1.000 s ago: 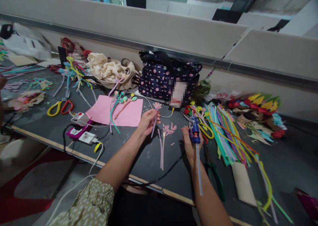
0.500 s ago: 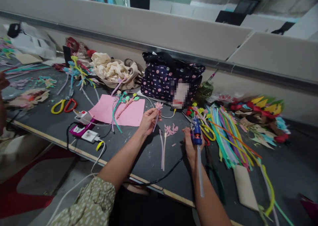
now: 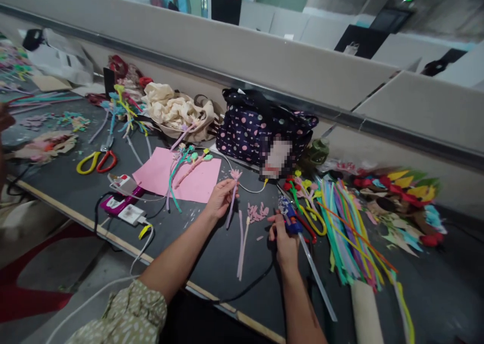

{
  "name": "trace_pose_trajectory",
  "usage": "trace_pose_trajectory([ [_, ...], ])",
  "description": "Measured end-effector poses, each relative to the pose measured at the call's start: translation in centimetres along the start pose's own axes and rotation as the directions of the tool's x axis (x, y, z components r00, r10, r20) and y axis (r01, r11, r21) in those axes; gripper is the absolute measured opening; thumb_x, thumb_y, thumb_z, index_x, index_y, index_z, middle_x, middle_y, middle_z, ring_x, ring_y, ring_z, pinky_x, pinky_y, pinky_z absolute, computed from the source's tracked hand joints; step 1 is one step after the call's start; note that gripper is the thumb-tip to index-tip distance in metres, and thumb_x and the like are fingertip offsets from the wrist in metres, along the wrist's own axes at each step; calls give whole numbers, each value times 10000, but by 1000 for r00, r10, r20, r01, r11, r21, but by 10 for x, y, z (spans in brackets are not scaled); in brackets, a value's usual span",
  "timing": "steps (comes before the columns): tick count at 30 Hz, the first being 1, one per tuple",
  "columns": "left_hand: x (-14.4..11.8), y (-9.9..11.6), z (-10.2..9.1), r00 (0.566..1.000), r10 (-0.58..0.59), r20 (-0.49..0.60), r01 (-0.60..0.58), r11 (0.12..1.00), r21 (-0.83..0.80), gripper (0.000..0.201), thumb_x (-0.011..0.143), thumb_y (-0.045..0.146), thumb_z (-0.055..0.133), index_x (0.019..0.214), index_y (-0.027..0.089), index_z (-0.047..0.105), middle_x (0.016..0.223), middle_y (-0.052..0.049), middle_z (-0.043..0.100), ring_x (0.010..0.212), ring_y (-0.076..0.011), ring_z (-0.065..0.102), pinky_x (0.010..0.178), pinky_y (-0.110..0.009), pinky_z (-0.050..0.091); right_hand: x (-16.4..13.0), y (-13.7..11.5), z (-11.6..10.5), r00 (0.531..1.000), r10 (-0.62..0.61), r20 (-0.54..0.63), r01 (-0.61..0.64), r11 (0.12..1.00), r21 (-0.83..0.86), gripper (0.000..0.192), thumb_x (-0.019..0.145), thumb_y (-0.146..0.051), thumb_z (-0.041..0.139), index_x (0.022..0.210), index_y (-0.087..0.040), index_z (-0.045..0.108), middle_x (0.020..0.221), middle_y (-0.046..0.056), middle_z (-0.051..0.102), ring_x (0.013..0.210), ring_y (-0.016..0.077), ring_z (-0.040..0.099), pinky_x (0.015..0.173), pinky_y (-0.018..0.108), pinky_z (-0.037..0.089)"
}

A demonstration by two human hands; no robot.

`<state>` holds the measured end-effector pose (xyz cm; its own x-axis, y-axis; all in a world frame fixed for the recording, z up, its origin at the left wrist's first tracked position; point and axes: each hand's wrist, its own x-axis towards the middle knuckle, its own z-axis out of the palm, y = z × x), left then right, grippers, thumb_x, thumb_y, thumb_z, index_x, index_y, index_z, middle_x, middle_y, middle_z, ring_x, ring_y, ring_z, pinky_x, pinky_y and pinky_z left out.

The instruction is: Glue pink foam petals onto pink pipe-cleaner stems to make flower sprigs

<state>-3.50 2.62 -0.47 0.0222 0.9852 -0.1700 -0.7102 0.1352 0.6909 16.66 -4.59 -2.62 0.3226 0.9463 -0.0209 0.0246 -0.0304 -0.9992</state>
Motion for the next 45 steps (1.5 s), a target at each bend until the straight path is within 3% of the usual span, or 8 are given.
trace_pose_trajectory([
  [6,2,-3,-1,997,-25,-77,31,997,72,299,592,331,867,722,121,697,608,9,607,490,-48,512,493,-165,457,-1,3,5,999,21,30,-25,990,138,341,812,-503,651,892,-176,595,526,-78,475,400,82,405,408,218,354],
  [12,1,-7,-2,997,-30,-77,40,992,122,263,624,332,849,708,134,696,596,15,593,485,-45,488,488,-165,398,-4,-4,9,1000,21,9,-23,973,228,258,867,-445,606,929,-196,581,508,-94,453,409,86,422,433,213,389],
  [22,3,-10,-6,996,-91,-11,91,995,38,317,612,349,858,685,128,641,587,24,549,463,-40,456,445,-159,350,-3,4,7,999,39,7,-40,987,155,401,849,-567,584,788,-172,607,556,-12,630,385,111,516,400,234,436],
  [27,1,-9,-2,997,-71,6,71,996,61,323,604,353,857,684,123,646,569,26,548,457,-39,449,449,-162,342,-10,-6,5,996,34,81,-42,994,103,428,829,-568,619,760,-146,637,406,-56,500,343,80,430,389,200,369],
  [29,0,-9,-2,997,-70,12,69,995,75,321,600,357,854,707,123,662,556,27,552,450,-43,449,447,-168,340,-14,-10,8,998,17,62,-24,994,104,394,799,-538,669,806,-145,642,454,-54,537,354,73,437,394,198,379],
  [32,0,-8,-2,997,-76,1,75,991,109,341,569,367,861,732,126,683,545,28,561,450,-57,471,455,-181,363,-19,-11,15,1000,1,-23,3,988,151,400,739,-502,733,922,-162,628,697,-8,678,364,56,439,380,212,405],
  [37,3,-6,-4,997,-72,4,71,986,149,348,545,365,864,732,127,692,553,25,580,432,-54,462,439,-185,356,-21,-8,29,997,-12,-78,25,986,167,404,709,-513,742,847,-158,608,654,-12,668,341,61,442,369,227,429],
  [45,4,-8,-7,997,-71,5,69,988,137,356,538,380,861,704,122,682,539,18,586,418,-50,457,425,-176,352,-15,-10,23,997,-62,50,60,997,38,400,737,-532,718,810,-147,635,702,26,702,344,84,507,371,236,458],
])
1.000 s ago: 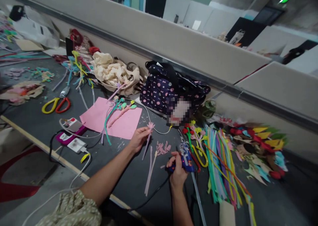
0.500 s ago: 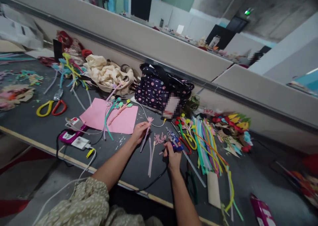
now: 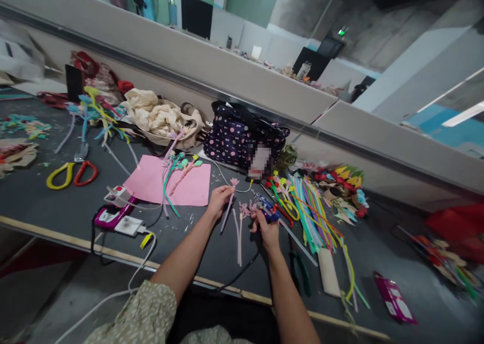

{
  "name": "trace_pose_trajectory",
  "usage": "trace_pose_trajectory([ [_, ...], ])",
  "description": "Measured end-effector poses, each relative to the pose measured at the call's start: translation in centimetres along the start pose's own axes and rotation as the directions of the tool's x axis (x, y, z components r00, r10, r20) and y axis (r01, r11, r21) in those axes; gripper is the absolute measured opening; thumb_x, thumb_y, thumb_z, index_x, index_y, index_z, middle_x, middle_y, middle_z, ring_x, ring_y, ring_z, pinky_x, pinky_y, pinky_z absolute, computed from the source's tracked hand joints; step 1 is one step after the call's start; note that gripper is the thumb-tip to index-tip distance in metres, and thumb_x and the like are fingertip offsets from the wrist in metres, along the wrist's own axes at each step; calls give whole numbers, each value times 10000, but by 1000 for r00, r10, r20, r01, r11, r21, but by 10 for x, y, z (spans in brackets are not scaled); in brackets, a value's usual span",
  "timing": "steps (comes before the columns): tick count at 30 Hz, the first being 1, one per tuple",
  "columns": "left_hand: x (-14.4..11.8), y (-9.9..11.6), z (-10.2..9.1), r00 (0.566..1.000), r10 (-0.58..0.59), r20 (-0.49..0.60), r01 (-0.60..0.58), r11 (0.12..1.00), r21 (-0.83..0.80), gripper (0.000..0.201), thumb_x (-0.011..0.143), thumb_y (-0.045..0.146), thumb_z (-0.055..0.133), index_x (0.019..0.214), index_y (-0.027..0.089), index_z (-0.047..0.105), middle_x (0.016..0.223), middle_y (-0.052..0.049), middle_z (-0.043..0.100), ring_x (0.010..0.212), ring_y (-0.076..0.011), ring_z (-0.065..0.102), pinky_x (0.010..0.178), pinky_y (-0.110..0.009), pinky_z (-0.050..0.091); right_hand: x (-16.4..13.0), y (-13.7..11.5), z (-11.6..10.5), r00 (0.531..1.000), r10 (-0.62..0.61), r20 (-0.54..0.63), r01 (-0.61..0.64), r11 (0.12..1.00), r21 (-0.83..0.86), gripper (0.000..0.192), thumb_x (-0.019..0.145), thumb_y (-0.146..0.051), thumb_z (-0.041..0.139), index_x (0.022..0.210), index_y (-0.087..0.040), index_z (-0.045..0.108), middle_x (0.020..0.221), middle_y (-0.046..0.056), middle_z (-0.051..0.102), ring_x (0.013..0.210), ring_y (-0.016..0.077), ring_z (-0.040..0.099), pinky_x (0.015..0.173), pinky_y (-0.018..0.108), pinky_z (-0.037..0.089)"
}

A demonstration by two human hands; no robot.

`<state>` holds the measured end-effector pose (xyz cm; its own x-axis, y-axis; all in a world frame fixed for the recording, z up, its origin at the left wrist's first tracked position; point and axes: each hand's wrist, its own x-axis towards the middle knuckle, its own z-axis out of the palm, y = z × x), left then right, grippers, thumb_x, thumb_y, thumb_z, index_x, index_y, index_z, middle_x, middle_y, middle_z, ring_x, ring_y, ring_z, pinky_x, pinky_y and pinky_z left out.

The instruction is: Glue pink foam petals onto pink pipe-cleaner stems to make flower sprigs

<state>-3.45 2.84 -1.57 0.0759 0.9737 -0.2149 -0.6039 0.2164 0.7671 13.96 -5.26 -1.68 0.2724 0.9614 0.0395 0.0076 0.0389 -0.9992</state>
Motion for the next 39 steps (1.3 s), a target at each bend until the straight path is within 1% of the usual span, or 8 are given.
trace_pose_trajectory([
  [3,0,1,1,1000,-12,15,13,1000,-28,357,528,371,870,700,123,679,534,23,578,421,-49,466,424,-169,354,1,-1,-4,999,-28,21,29,1000,-6,394,758,-530,701,809,-144,639,649,21,685,356,97,520,385,243,473],
  [10,-3,2,3,996,19,88,-16,999,-42,313,558,315,860,738,121,692,634,-8,641,505,-64,547,479,-165,411,-3,3,-8,1000,-31,0,30,983,182,369,787,-533,669,816,-172,594,673,-8,664,351,64,457,378,221,430],
  [14,-6,1,4,987,-4,158,13,998,-58,326,571,330,858,747,123,676,589,12,598,454,-63,503,445,-186,415,-7,2,-10,1000,-30,1,29,975,218,379,799,-550,646,788,-174,596,645,-9,652,348,64,435,379,224,415],
  [17,-9,2,5,983,-6,186,20,997,-72,334,581,335,859,750,121,666,567,25,573,425,-52,476,414,-180,396,-9,-1,-10,999,-50,4,48,979,200,391,813,-559,625,759,-172,613,567,-15,622,351,78,439,385,230,412],
  [23,-11,3,7,987,-1,159,14,996,-84,343,557,316,867,737,113,656,587,20,593,417,-44,480,401,-169,396,-15,-2,-8,998,-57,4,55,982,180,398,825,-562,608,737,-175,634,449,-43,538,355,99,449,409,243,448],
  [29,-11,2,7,988,-3,155,15,997,-78,325,573,309,855,730,116,646,534,41,549,396,-28,431,406,-161,378,-19,3,-5,998,-66,5,64,988,142,352,810,-540,641,751,-193,645,579,-19,642,373,93,463,466,262,482],
  [32,-11,2,8,990,4,138,4,998,-55,327,564,314,856,718,119,644,515,51,526,392,-38,433,411,-174,400,-22,2,-4,998,-65,19,63,994,89,356,805,-546,641,736,-198,661,542,-20,623,379,102,474,484,268,484],
  [39,-9,-4,10,989,-15,149,13,1000,12,328,564,334,854,706,116,654,525,38,552,406,-50,469,426,-176,409,-31,1,1,999,-3,-45,4,1000,5,420,707,-561,729,802,-155,679,612,15,664,392,99,507,392,225,404],
])
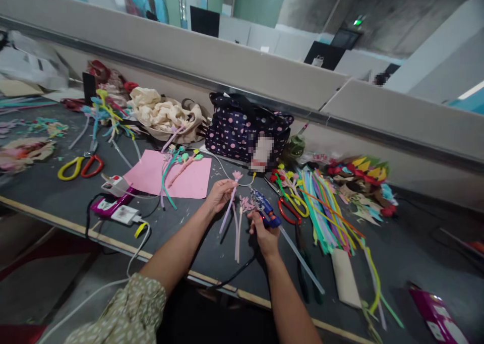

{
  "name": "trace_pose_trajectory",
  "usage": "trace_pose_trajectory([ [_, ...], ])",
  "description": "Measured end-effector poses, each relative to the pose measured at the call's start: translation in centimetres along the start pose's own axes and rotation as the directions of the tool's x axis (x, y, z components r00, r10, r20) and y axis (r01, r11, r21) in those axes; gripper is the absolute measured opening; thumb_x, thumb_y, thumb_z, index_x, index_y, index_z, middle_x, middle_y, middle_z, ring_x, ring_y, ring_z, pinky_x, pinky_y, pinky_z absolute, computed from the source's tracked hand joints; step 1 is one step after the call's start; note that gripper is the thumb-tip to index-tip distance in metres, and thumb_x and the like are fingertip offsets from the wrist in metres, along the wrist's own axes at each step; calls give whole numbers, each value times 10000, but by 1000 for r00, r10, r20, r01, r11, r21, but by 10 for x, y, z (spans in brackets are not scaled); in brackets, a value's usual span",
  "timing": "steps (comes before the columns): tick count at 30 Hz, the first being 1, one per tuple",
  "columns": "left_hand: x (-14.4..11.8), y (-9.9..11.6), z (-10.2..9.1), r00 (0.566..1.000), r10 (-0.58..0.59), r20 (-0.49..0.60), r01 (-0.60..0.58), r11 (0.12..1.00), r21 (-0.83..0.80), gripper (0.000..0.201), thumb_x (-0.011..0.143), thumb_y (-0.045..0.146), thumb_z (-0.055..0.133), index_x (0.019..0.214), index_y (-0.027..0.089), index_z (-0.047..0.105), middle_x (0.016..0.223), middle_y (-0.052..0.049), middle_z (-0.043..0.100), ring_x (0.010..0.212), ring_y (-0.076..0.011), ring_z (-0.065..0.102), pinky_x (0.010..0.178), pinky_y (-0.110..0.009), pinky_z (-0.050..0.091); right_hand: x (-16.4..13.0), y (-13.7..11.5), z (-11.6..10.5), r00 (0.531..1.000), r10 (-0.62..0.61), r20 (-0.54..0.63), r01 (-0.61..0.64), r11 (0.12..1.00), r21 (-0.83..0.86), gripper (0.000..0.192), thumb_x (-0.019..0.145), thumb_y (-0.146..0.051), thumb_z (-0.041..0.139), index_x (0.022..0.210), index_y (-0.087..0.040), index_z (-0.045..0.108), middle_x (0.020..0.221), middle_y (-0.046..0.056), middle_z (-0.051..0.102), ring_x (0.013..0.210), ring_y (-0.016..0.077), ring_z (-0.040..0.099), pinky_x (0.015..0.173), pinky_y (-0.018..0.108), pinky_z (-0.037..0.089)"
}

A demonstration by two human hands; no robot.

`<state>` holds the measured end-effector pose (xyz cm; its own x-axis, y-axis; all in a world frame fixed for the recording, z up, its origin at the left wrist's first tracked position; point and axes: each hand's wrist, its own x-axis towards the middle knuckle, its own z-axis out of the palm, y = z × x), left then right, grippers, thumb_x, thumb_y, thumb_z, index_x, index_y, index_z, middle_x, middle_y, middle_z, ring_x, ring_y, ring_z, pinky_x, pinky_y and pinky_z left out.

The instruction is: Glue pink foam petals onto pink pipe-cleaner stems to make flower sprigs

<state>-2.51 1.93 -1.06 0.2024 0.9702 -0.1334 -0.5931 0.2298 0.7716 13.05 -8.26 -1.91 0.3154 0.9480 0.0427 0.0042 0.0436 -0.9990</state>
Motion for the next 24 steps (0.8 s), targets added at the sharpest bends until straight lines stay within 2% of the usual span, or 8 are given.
trace_pose_trajectory([
  [4,-1,-2,3,1000,-2,11,2,1000,24,307,570,325,852,694,115,665,508,50,530,414,-38,456,448,-165,408,-1,8,-3,1000,11,20,-11,999,-30,443,727,-538,730,925,-143,692,649,23,686,401,102,519,396,225,417],
  [10,-3,-4,7,1000,-7,30,5,998,62,276,591,303,849,695,110,681,569,21,591,460,-45,506,470,-157,414,1,8,-5,1000,-6,25,7,999,-41,414,752,-514,723,913,-132,701,680,32,689,419,100,522,407,229,436],
  [18,-6,-7,11,996,21,85,-28,997,75,251,623,304,832,674,123,666,537,38,559,427,-49,459,461,-186,426,-1,-1,-1,996,-80,25,83,985,-153,429,756,-553,703,837,-132,711,513,-16,596,386,113,515,419,240,451],
  [24,-9,-5,15,996,18,84,-26,996,84,266,604,320,840,662,120,674,539,27,573,425,-53,466,470,-193,434,-3,-7,2,989,-149,-7,144,970,-197,442,776,-556,670,876,-130,731,543,2,620,401,115,500,436,260,448],
])
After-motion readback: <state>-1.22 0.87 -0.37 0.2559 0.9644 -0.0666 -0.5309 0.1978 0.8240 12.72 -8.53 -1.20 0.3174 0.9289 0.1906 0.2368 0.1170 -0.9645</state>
